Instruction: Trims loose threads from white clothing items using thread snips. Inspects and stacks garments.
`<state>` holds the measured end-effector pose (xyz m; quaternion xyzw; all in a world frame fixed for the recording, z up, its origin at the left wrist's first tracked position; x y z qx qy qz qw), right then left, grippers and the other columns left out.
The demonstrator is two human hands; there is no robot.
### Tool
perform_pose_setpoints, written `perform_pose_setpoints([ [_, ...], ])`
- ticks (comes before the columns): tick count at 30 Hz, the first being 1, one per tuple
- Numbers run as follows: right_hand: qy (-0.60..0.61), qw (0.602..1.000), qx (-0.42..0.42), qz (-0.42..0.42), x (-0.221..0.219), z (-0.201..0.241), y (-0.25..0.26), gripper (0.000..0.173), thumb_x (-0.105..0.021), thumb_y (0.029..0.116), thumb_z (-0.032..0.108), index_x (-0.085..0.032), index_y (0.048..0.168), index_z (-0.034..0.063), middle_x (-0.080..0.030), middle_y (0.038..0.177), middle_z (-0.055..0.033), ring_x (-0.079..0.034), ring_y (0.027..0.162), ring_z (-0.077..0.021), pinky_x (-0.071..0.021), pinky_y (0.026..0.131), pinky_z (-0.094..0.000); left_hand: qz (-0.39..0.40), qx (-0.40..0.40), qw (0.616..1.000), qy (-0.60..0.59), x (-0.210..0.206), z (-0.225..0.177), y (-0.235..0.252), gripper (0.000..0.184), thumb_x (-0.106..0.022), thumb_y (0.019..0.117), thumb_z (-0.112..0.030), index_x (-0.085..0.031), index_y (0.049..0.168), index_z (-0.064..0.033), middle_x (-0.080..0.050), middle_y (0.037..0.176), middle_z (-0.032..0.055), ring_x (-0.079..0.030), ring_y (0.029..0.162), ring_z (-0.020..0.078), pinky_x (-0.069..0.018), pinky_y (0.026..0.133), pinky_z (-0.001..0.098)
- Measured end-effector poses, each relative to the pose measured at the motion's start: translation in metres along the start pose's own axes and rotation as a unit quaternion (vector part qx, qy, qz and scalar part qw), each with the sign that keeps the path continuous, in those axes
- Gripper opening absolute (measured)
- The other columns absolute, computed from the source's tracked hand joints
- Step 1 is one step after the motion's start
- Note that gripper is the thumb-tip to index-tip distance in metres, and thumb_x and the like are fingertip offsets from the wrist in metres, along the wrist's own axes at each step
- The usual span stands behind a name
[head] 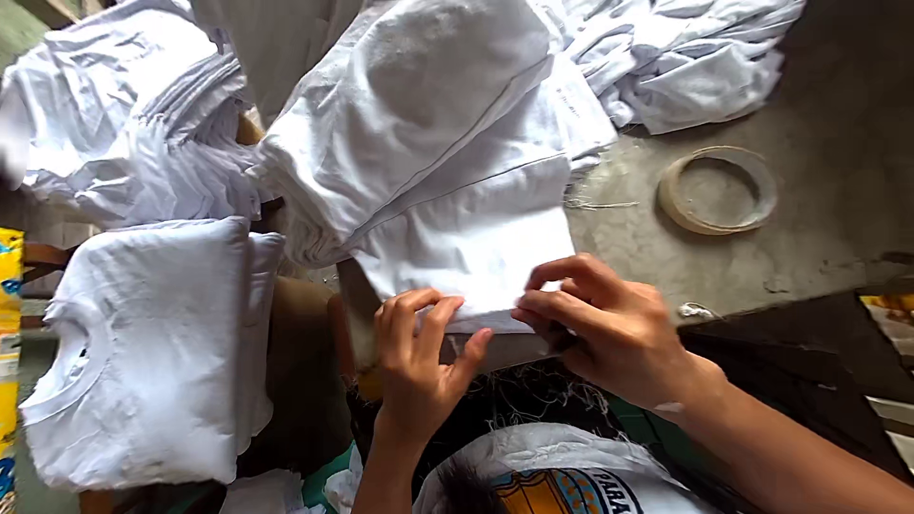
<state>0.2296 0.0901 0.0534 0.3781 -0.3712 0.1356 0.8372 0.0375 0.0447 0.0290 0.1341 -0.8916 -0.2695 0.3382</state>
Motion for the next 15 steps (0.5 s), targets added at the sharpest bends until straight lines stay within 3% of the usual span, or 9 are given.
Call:
perform_pose_setpoints([
  [2, -0.039, 0.996, -0.041, 0.064, -0.008, -0.003, 0.008, 0.008, -0.064, 0.0884, 0.01, -0.07, 0.084, 0.0074, -0.066, 0.085, -0.0124, -0.057, 0.051, -0.0207, -0.0416, 0.04, -0.0339, -0.021, -0.025, 0.998, -0.055, -0.002, -0.016, 0.007, 0.028, -0.062, 0.0994, -0.039, -0.069, 0.101, -0.0121, -0.062, 0.103, 0.0003, -0.059, 0.106, 0.0066, -0.0464, 0.096, 0.0216],
  [5, -0.055, 0.96, -0.141, 0.237, -0.021, -0.002, 0.021, 0.007, -0.07, 0.0879, 0.004, -0.07, 0.094, 0.0027, -0.063, 0.084, -0.0178, -0.062, 0.056, -0.0326, -0.0477, 0.045, -0.046, 0.004, -0.055, 0.993, -0.108, -0.009, -0.044, 0.014, 0.019, -0.059, 0.1022, -0.032, -0.068, 0.096, -0.0166, -0.059, 0.104, -0.003, -0.055, 0.108, 0.0048, -0.0428, 0.098, 0.0202],
  [8, -0.061, 0.949, -0.148, 0.272, -0.025, 0.003, 0.024, 0.007, -0.069, 0.0915, 0.009, -0.07, 0.097, 0.0039, -0.061, 0.085, -0.0156, -0.061, 0.056, -0.0287, -0.0455, 0.045, -0.041, 0.069, -0.054, 0.992, -0.086, -0.023, -0.055, 0.012, 0.021, -0.062, 0.1001, -0.034, -0.075, 0.096, -0.0173, -0.062, 0.107, 0.0014, -0.051, 0.115, 0.0123, -0.0354, 0.103, 0.0279],
  [11, -0.053, 0.939, -0.154, 0.301, -0.024, 0.0, 0.025, 0.005, -0.068, 0.0938, 0.01, -0.069, 0.097, 0.0065, -0.06, 0.087, -0.012, -0.061, 0.06, -0.0256, -0.0448, 0.047, -0.0384, 0.088, -0.075, 0.991, -0.074, -0.03, -0.054, 0.007, 0.018, -0.066, 0.098, -0.032, -0.075, 0.097, -0.0174, -0.063, 0.108, 0.0026, -0.051, 0.117, 0.0154, -0.0338, 0.105, 0.0313],
  [15, -0.061, 0.948, -0.138, 0.28, -0.023, -0.002, 0.022, 0.01, -0.072, 0.0868, 0.004, -0.069, 0.095, 0.0054, -0.061, 0.086, -0.0126, -0.061, 0.057, -0.0261, -0.0452, 0.044, -0.0395, 0.082, -0.086, 0.989, -0.091, -0.036, -0.058, 0.003, 0.012, -0.066, 0.0992, -0.025, -0.071, 0.092, -0.0164, -0.064, 0.108, 0.0014, -0.053, 0.119, 0.0149, -0.0354, 0.107, 0.0315],
])
Point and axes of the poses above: each hand's wrist, its own y-axis towards the middle knuckle, its own x-axis out of the back of the hand, z = x × y, the point moved 2 cm from there along y, towards the middle knuckle
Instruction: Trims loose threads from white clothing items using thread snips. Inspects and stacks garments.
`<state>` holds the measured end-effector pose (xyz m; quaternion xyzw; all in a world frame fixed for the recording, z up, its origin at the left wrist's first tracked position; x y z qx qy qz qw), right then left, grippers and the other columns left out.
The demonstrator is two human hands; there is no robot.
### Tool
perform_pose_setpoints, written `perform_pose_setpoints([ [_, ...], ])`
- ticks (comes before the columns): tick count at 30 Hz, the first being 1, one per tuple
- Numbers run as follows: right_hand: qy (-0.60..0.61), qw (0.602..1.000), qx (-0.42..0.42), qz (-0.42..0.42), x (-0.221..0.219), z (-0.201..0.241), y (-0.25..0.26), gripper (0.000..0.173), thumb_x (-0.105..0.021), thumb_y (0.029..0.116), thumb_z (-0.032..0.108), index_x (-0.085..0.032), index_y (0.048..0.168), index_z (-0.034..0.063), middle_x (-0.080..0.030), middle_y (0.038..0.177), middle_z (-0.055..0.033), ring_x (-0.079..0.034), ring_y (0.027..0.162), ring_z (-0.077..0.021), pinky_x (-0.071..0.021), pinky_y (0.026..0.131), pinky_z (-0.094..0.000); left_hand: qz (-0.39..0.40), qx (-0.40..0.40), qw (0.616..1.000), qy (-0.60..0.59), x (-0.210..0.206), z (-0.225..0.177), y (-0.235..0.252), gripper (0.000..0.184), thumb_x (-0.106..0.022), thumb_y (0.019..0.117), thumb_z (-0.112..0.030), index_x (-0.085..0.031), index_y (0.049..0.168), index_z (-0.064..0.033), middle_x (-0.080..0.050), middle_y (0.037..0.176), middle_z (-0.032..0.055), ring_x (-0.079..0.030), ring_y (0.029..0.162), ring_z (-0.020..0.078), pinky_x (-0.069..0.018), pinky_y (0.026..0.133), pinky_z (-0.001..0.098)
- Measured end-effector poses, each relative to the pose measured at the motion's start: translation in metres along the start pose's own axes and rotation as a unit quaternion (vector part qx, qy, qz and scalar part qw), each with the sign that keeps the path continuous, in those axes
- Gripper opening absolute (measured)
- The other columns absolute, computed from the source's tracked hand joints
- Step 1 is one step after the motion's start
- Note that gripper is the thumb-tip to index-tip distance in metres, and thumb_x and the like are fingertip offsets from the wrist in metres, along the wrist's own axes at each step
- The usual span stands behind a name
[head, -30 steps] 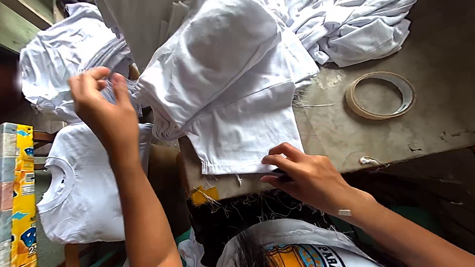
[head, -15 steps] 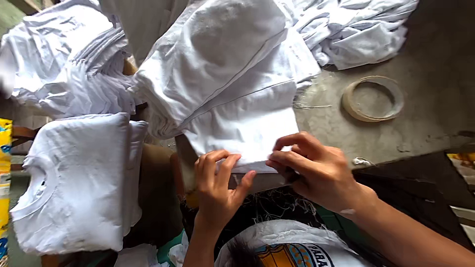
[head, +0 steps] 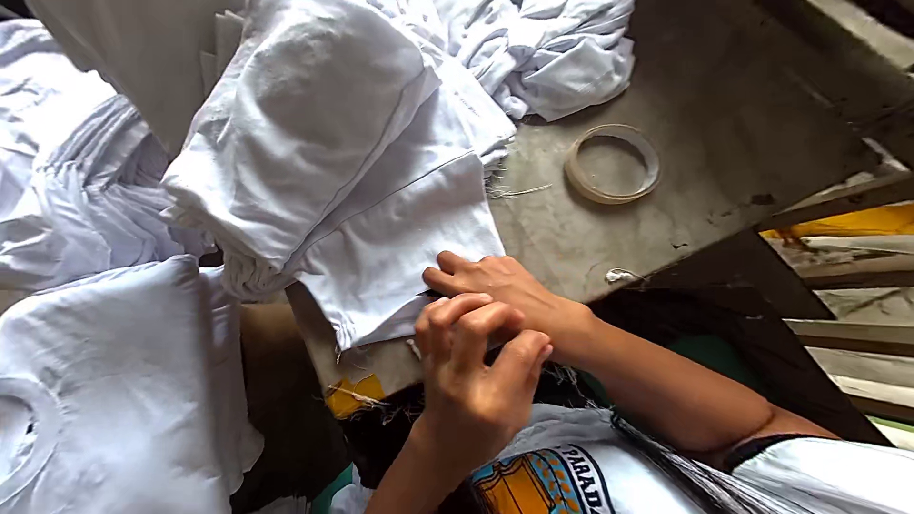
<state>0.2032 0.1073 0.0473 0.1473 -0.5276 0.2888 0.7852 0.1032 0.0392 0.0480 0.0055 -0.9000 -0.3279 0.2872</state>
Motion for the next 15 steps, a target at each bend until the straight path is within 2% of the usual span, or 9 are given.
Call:
perform_pose_setpoints([
  [5, -0.029, 0.999, 0.014, -0.01, -0.002, -0.001, -0.004, 0.004, -0.066, 0.0881, 0.009, -0.066, 0.091, 0.0073, -0.056, 0.082, -0.0098, -0.056, 0.052, -0.0227, -0.0381, 0.041, -0.0356, 0.042, 0.035, 0.997, -0.063, -0.001, -0.006, -0.001, 0.022, -0.056, 0.1032, -0.02, -0.065, 0.085, -0.01, -0.066, 0.103, 0.0063, -0.053, 0.121, 0.0209, -0.0346, 0.109, 0.033],
  [7, -0.03, 0.999, 0.005, -0.028, -0.004, 0.001, -0.005, 0.006, -0.07, 0.0863, 0.004, -0.065, 0.09, 0.0057, -0.057, 0.081, -0.0116, -0.057, 0.052, -0.0254, -0.0399, 0.041, -0.0372, 0.044, 0.067, 0.992, -0.094, 0.019, -0.006, -0.004, 0.03, -0.048, 0.1074, -0.028, -0.06, 0.085, -0.0116, -0.064, 0.106, 0.0043, -0.052, 0.125, 0.0169, -0.0347, 0.112, 0.0321],
  [8, -0.025, 0.998, 0.016, -0.063, -0.007, 0.0, -0.007, 0.009, -0.071, 0.0835, 0.0, -0.065, 0.088, 0.0039, -0.057, 0.079, -0.0135, -0.057, 0.049, -0.0271, -0.0415, 0.039, -0.0386, 0.027, 0.096, 0.991, -0.086, 0.036, -0.002, -0.007, 0.032, -0.046, 0.1083, -0.034, -0.059, 0.086, -0.0141, -0.063, 0.109, -0.0001, -0.051, 0.126, 0.011, -0.0369, 0.111, 0.029],
  [10, -0.027, 0.988, 0.059, -0.138, -0.017, -0.006, -0.015, 0.009, -0.069, 0.0788, -0.002, -0.067, 0.087, 0.0025, -0.057, 0.076, -0.0144, -0.055, 0.045, -0.0275, -0.0396, 0.036, -0.0386, -0.032, 0.165, 0.986, -0.019, 0.08, 0.022, -0.012, 0.03, -0.052, 0.1057, -0.041, -0.064, 0.089, -0.0183, -0.062, 0.114, -0.0096, -0.052, 0.125, 0.0005, -0.0422, 0.107, 0.0227],
  [11, -0.029, 0.982, 0.081, -0.167, -0.021, -0.008, -0.02, 0.009, -0.065, 0.0806, -0.002, -0.069, 0.088, 0.002, -0.057, 0.076, -0.0149, -0.054, 0.046, -0.0274, -0.0382, 0.036, -0.0379, -0.055, 0.2, 0.978, 0.016, 0.099, 0.038, -0.015, 0.028, -0.058, 0.103, -0.038, -0.068, 0.088, -0.0165, -0.062, 0.116, -0.0089, -0.052, 0.124, 0.0004, -0.0435, 0.105, 0.0218],
  [13, -0.04, 0.973, 0.112, -0.2, -0.025, -0.008, -0.031, 0.013, -0.056, 0.0877, 0.0, -0.069, 0.09, 0.0019, -0.058, 0.077, -0.0157, -0.054, 0.048, -0.0273, -0.0367, 0.038, -0.0361, -0.054, 0.259, 0.962, 0.064, 0.118, 0.06, -0.017, 0.02, -0.063, 0.097, -0.028, -0.069, 0.086, -0.0124, -0.058, 0.119, -0.0036, -0.05, 0.122, 0.0039, -0.0422, 0.103, 0.0211],
  [15, -0.056, 0.968, 0.127, -0.208, -0.026, -0.008, -0.037, 0.015, -0.052, 0.0917, 0.0, -0.067, 0.09, 0.0015, -0.057, 0.076, -0.0154, -0.053, 0.049, -0.0273, -0.0355, 0.039, -0.0352, -0.016, 0.296, 0.952, 0.081, 0.115, 0.068, -0.015, 0.016, -0.064, 0.0936, -0.023, -0.07, 0.084, -0.011, -0.057, 0.122, 0.0028, -0.047, 0.126, 0.0122, -0.0385, 0.106, 0.0285],
])
Point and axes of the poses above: each hand's wrist, its own y-axis towards the middle knuckle, its own x-axis out of the back of the hand, z = x × y, the point moved 2 cm from there along y, towards the middle knuckle
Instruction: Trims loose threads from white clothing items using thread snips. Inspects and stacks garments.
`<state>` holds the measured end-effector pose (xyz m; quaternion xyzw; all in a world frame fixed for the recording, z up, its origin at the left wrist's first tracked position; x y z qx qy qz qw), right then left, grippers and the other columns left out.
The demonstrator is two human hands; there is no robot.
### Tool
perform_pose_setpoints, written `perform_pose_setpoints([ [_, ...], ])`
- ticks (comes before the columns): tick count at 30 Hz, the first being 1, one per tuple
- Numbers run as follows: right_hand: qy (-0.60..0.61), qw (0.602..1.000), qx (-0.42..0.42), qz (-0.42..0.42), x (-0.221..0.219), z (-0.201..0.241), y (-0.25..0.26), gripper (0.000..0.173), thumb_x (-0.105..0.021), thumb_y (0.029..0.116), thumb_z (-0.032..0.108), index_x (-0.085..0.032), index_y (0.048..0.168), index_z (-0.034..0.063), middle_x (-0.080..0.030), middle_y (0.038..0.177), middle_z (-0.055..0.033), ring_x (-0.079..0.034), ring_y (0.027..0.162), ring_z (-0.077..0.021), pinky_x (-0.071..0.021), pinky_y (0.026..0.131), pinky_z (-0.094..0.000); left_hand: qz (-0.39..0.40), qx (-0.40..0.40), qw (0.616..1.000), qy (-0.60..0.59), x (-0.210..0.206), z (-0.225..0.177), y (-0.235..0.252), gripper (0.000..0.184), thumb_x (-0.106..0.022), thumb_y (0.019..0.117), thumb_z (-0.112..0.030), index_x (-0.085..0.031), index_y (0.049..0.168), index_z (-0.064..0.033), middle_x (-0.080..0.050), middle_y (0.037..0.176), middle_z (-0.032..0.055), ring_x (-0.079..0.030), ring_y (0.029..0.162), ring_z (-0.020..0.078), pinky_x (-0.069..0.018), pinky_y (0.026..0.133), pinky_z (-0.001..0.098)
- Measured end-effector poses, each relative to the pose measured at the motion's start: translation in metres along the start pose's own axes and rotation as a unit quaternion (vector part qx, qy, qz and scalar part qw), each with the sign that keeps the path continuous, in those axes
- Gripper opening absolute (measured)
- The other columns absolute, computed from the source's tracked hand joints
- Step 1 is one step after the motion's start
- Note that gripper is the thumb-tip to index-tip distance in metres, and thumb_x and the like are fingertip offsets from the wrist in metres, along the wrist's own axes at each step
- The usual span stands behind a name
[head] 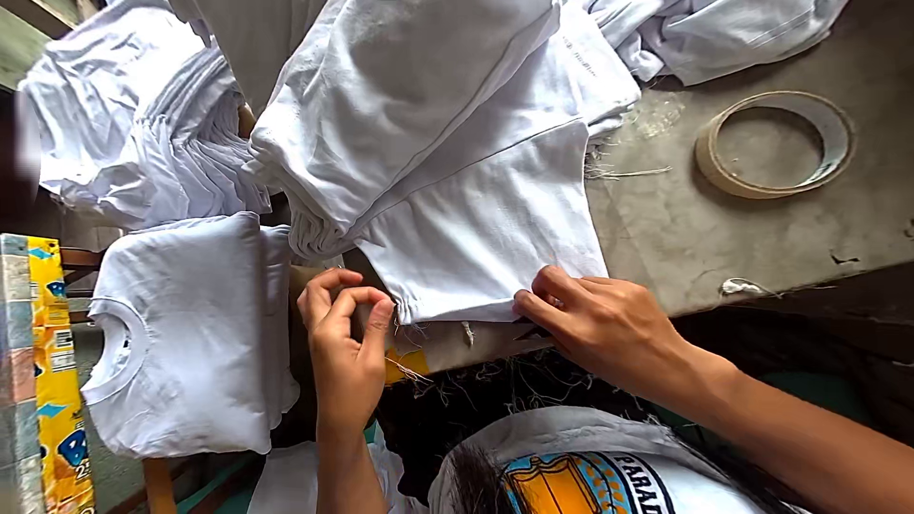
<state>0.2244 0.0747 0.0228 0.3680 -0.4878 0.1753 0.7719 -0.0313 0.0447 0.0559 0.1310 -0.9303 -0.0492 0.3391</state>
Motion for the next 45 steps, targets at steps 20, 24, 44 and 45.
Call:
perform_pose_setpoints([
  [20, 0.034, 0.999, -0.004, -0.001, 0.004, -0.004, 0.002, 0.016, -0.053, 0.0878, 0.001, -0.069, 0.088, 0.0042, -0.06, 0.08, -0.0145, -0.054, 0.05, -0.0242, -0.0362, 0.039, -0.0336, -0.095, -0.003, 0.992, -0.084, -0.022, 0.023, -0.014, 0.023, -0.051, 0.0975, -0.016, -0.062, 0.112, -0.0018, -0.054, 0.129, 0.0065, -0.047, 0.128, 0.0103, -0.041, 0.106, 0.0275],
  [24, 0.075, 0.997, 0.009, -0.027, 0.017, -0.003, 0.014, 0.018, -0.052, 0.0921, 0.007, -0.069, 0.087, 0.0072, -0.063, 0.091, -0.013, -0.05, 0.049, -0.018, -0.0333, 0.039, -0.0306, -0.071, -0.133, 0.982, 0.115, -0.036, -0.006, -0.03, 0.032, -0.071, 0.0907, -0.039, -0.069, 0.101, -0.0087, -0.063, 0.111, 0.0112, -0.056, 0.116, 0.0242, -0.0397, 0.103, 0.0422],
  [44, 0.194, 0.972, -0.122, -0.048, 0.002, 0.021, 0.077, 0.027, -0.054, 0.1001, 0.016, -0.057, 0.114, -0.0062, -0.061, 0.089, -0.0155, -0.062, 0.068, -0.0237, -0.0539, 0.06, -0.0377, -0.226, -0.01, 0.831, -0.508, -0.058, -0.013, 0.002, 0.025, -0.071, 0.0847, 0.007, -0.074, 0.099, -0.0125, -0.074, 0.095, -0.0062, -0.07, 0.089, 0.0023, -0.0593, 0.082, 0.0208],
  [45, 0.222, 0.967, -0.113, -0.047, 0.001, 0.03, 0.069, 0.027, -0.052, 0.1019, 0.018, -0.057, 0.115, -0.0057, -0.062, 0.085, -0.0125, -0.062, 0.067, -0.0194, -0.0539, 0.061, -0.0325, -0.241, 0.001, 0.827, -0.509, -0.056, -0.012, 0.002, 0.021, -0.068, 0.0868, 0.007, -0.076, 0.093, -0.0116, -0.075, 0.09, -0.0053, -0.071, 0.085, 0.0022, -0.0596, 0.08, 0.0207],
])
Point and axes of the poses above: each hand's wrist, its own y-axis towards the middle knuckle, its own x-axis out of the back of the hand, z = x × y, the point moved 2 cm from there along y, towards the middle knuckle
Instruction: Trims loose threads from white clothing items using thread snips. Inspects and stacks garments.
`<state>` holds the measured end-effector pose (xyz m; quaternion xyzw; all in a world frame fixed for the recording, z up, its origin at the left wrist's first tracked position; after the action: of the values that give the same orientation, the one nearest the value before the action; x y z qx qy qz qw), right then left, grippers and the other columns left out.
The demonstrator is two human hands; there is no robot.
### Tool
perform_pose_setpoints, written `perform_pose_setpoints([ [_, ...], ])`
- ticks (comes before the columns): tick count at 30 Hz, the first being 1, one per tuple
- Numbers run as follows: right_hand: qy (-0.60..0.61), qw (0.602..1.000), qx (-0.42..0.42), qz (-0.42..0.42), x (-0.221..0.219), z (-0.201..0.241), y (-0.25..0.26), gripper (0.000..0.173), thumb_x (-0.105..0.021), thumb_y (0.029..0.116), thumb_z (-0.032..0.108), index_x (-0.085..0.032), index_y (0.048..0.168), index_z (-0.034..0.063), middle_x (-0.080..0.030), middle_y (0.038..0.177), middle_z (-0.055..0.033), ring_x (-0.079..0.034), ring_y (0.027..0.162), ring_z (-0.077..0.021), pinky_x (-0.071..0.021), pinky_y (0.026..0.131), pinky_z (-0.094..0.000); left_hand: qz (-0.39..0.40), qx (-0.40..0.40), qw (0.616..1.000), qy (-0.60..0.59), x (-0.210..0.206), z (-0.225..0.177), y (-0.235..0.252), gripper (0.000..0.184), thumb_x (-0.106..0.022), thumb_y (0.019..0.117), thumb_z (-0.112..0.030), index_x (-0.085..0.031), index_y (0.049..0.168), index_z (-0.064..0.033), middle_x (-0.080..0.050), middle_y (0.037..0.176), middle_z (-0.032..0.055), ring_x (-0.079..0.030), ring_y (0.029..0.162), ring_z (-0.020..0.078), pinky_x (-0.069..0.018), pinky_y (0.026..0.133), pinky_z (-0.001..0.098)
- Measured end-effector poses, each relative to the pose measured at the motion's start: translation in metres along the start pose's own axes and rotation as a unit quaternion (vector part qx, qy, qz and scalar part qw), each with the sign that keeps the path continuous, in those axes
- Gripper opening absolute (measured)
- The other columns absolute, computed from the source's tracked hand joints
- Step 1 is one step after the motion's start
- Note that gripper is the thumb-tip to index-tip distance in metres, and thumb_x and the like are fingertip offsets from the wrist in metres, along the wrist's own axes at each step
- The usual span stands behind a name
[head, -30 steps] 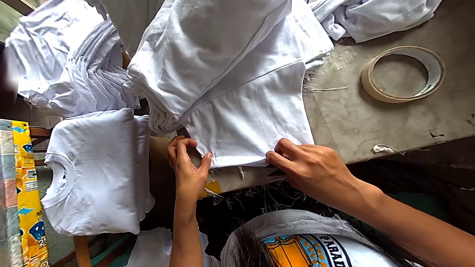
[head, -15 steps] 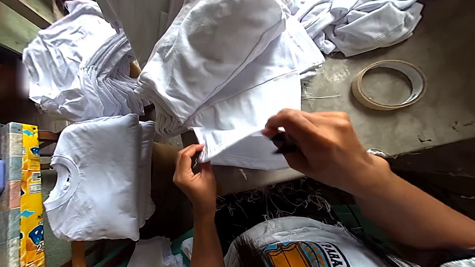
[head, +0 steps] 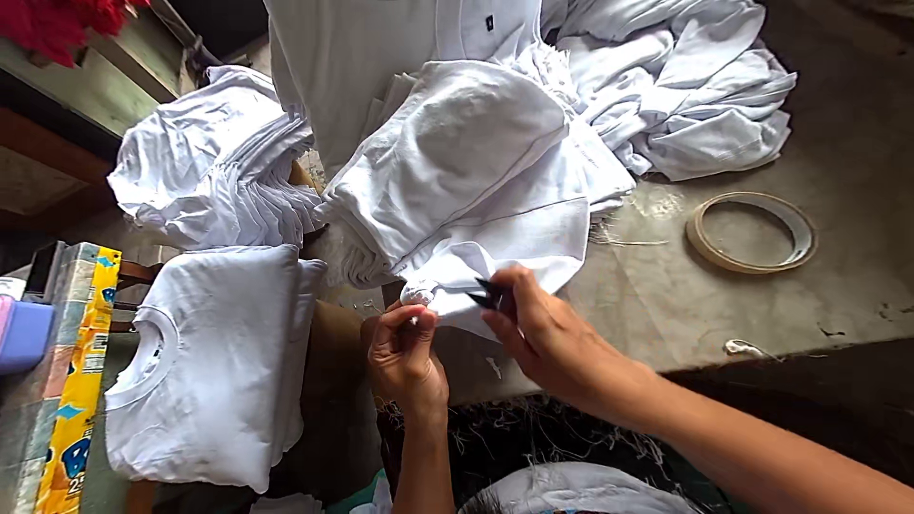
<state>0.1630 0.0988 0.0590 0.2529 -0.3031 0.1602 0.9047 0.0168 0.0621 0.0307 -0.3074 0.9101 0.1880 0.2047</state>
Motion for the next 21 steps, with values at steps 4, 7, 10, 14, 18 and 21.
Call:
perform_pose_setpoints([
  [4, 0.054, 0.998, 0.024, 0.021, -0.01, 0.013, -0.023, 0.024, -0.053, 0.1001, 0.019, -0.058, 0.111, -0.0028, -0.057, 0.069, -0.0039, -0.055, 0.055, -0.0104, -0.0474, 0.052, -0.023, 0.023, 0.045, 0.998, -0.026, 0.006, -0.014, -0.006, 0.012, -0.066, 0.0936, -0.003, -0.071, 0.087, -0.0125, -0.073, 0.091, -0.0014, -0.071, 0.09, 0.0057, -0.059, 0.085, 0.0237],
  [7, 0.042, 0.999, 0.027, 0.019, -0.015, 0.018, -0.021, 0.02, -0.054, 0.0981, 0.016, -0.057, 0.107, -0.0007, -0.054, 0.067, -0.0019, -0.051, 0.051, -0.0094, -0.0432, 0.048, -0.0221, 0.047, 0.042, 0.998, 0.001, 0.008, -0.017, -0.011, 0.009, -0.07, 0.0907, -0.005, -0.073, 0.089, -0.0134, -0.074, 0.094, -0.0026, -0.07, 0.094, 0.0041, -0.0579, 0.087, 0.0219],
  [10, 0.03, 0.999, 0.028, 0.02, -0.019, 0.02, -0.011, 0.018, -0.054, 0.0972, 0.016, -0.058, 0.105, -0.0001, -0.056, 0.067, -0.0025, -0.053, 0.052, -0.0106, -0.0439, 0.048, -0.0241, 0.072, 0.013, 0.996, 0.05, 0.005, -0.017, -0.014, 0.011, -0.071, 0.0895, -0.002, -0.073, 0.091, -0.0131, -0.074, 0.095, -0.0046, -0.069, 0.094, 0.0009, -0.0571, 0.086, 0.0183],
  [14, 0.017, 0.999, 0.033, 0.026, -0.021, 0.021, -0.003, 0.018, -0.052, 0.098, 0.015, -0.058, 0.105, 0.0001, -0.056, 0.067, -0.0028, -0.054, 0.053, -0.0128, -0.0442, 0.048, -0.027, 0.084, -0.014, 0.991, 0.099, 0.005, -0.016, -0.016, 0.013, -0.07, 0.0869, 0.002, -0.071, 0.09, -0.0112, -0.074, 0.101, -0.0024, -0.071, 0.091, 0.0024, -0.0593, 0.081, 0.0191],
  [18, -0.005, 0.999, 0.022, 0.035, -0.021, 0.02, -0.004, 0.017, -0.048, 0.0988, 0.015, -0.058, 0.104, 0.0021, -0.055, 0.065, -0.0016, -0.054, 0.052, -0.0131, -0.0429, 0.047, -0.0276, 0.085, -0.015, 0.992, 0.088, 0.005, -0.014, -0.016, 0.018, -0.07, 0.0851, 0.002, -0.065, 0.094, -0.0121, -0.071, 0.103, -0.0026, -0.07, 0.092, 0.0028, -0.0596, 0.08, 0.0195],
  [21, 0.01, 0.999, 0.006, 0.048, -0.017, 0.015, -0.007, 0.017, -0.048, 0.1009, 0.016, -0.057, 0.104, 0.0023, -0.054, 0.065, -0.0011, -0.053, 0.052, -0.0118, -0.043, 0.049, -0.026, 0.095, -0.017, 0.992, 0.086, 0.007, -0.01, -0.015, 0.038, -0.072, 0.0824, 0.008, -0.057, 0.111, -0.0123, -0.071, 0.104, -0.0065, -0.07, 0.095, 0.0031, -0.0599, 0.085, 0.022],
])
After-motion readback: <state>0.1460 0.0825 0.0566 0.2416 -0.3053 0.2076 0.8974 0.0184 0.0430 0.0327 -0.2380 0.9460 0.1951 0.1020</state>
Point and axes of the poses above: each hand's wrist, its own y-axis towards the middle knuckle, its own x-axis out of the back of the hand, z = x × y, the point moved 2 cm from there along y, towards the middle knuckle
